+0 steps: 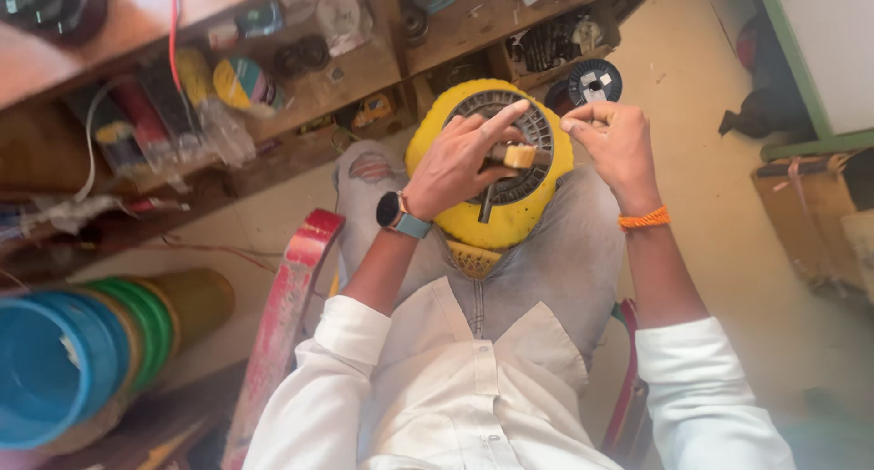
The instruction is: The person sits with a motor armature resting on a yellow cushion on their lap and winds copper wire into the armature slots by hand, pressing and adjusting the coils and turning the armature to work around it. They continue winding and seating the wire windings throughout the clip.
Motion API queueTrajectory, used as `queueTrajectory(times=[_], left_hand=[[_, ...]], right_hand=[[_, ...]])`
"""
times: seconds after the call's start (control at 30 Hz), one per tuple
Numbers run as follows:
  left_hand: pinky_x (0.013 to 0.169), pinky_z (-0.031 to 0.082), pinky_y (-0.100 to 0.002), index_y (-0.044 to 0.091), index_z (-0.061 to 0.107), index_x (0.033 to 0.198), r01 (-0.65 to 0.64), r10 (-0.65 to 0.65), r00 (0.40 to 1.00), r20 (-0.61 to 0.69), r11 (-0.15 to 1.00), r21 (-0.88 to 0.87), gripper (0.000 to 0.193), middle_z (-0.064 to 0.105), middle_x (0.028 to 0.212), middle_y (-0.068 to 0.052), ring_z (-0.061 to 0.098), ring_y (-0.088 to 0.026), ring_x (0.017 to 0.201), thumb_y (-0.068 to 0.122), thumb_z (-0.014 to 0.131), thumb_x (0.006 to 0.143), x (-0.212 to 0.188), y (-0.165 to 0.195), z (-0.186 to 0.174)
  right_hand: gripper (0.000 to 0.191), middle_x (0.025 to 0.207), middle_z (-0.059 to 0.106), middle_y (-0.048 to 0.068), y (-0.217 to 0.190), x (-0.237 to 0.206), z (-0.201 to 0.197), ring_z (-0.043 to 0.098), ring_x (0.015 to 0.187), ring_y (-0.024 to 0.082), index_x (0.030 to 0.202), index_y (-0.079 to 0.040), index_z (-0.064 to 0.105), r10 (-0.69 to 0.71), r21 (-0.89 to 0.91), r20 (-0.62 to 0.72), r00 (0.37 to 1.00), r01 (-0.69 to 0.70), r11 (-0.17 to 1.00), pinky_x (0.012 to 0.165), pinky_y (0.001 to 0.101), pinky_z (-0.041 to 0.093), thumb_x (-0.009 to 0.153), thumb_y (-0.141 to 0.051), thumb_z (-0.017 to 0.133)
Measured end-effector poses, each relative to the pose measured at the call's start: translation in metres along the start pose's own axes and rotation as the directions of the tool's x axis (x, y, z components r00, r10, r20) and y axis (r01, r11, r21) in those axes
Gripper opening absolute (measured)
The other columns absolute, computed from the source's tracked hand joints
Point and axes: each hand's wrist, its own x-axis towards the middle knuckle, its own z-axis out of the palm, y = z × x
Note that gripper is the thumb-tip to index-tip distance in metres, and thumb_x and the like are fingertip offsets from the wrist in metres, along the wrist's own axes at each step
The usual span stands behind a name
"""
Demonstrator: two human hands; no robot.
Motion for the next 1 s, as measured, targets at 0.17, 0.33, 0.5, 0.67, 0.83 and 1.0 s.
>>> queueTrajectory(times=[0.17, 0.33, 0.5, 0.67, 0.83, 1.0], left_hand=[[0.105, 0.044, -0.041, 0.012, 0.024, 0.161, -0.041, 0.034, 0.998, -0.05, 0.989, -0.145, 0.103, 0.075, 0.117, 0.0, 0.062, -0.03, 0.115, 0.002, 0.084, 0.078, 0.004, -0.013, 0.001], [0.104, 0.044, -0.041, 0.013, 0.025, 0.161, 0.012, -0.023, 0.997, -0.072, 0.989, -0.15, 0.105, 0.077, 0.115, -0.001, 0.063, -0.03, 0.116, -0.002, 0.082, 0.074, -0.003, -0.017, 0.008], [0.106, 0.045, -0.04, 0.016, 0.026, 0.161, -0.044, 0.029, 0.991, -0.128, 0.992, -0.12, 0.104, 0.077, 0.114, 0.001, 0.062, -0.029, 0.115, 0.0, 0.084, 0.077, -0.003, -0.017, 0.01], [0.106, 0.045, -0.039, 0.019, 0.044, 0.152, -0.098, 0.084, 0.976, -0.199, 0.993, -0.061, 0.085, 0.073, 0.12, 0.002, 0.059, -0.028, 0.117, 0.004, 0.084, 0.078, -0.005, -0.01, 0.011], [0.103, 0.043, -0.04, 0.019, 0.066, 0.128, -0.188, 0.317, 0.866, -0.387, 0.923, 0.337, 0.048, 0.068, 0.125, -0.005, 0.057, -0.024, 0.119, 0.005, 0.079, 0.084, -0.039, 0.011, 0.022], [0.097, 0.045, -0.037, 0.015, 0.075, 0.103, -0.24, 0.289, 0.912, -0.292, 0.951, 0.193, 0.022, 0.072, 0.112, 0.002, 0.058, -0.021, 0.111, 0.009, 0.081, 0.082, -0.047, 0.011, 0.035]], right_hand=[[0.014, 0.072, 0.058, -0.009, -0.011, -0.032, -0.013, 0.039, 0.06, -0.002, 0.102, 0.002, 0.074, 0.075, 0.35, 0.095, 0.993, -0.103, 0.931, 0.051, 0.0208, 0.027, 0.096, -0.011, 0.073], [0.014, 0.074, 0.06, -0.008, -0.014, -0.055, -0.003, 0.04, 0.059, -0.002, 0.103, 0.003, 0.075, 0.107, 0.385, 0.155, 0.982, -0.16, 0.909, 0.051, 0.0194, 0.029, 0.094, -0.009, 0.072], [0.013, 0.083, 0.068, -0.002, -0.008, -0.073, 0.024, 0.054, 0.072, 0.001, 0.105, 0.002, 0.076, -0.05, 0.31, 0.14, 0.989, 0.004, 0.951, 0.062, 0.0205, 0.042, 0.096, -0.008, 0.074], [0.01, 0.086, 0.075, 0.011, -0.003, -0.084, 0.056, 0.071, 0.073, 0.017, 0.1, -0.003, 0.074, -0.305, -0.058, 0.06, 0.95, 0.309, 0.949, 0.066, 0.0304, 0.054, 0.09, -0.006, 0.076], [0.012, 0.085, 0.071, 0.016, -0.01, -0.092, 0.053, 0.07, 0.07, 0.029, 0.097, -0.002, 0.071, -0.364, -0.146, 0.074, 0.929, 0.371, 0.917, 0.063, 0.0369, 0.052, 0.088, -0.005, 0.077], [0.011, 0.09, 0.071, 0.015, -0.037, -0.102, 0.027, 0.07, 0.076, 0.027, 0.097, -0.001, 0.07, -0.395, -0.138, 0.183, 0.9, 0.422, 0.896, 0.067, 0.0354, 0.054, 0.089, -0.005, 0.075]])
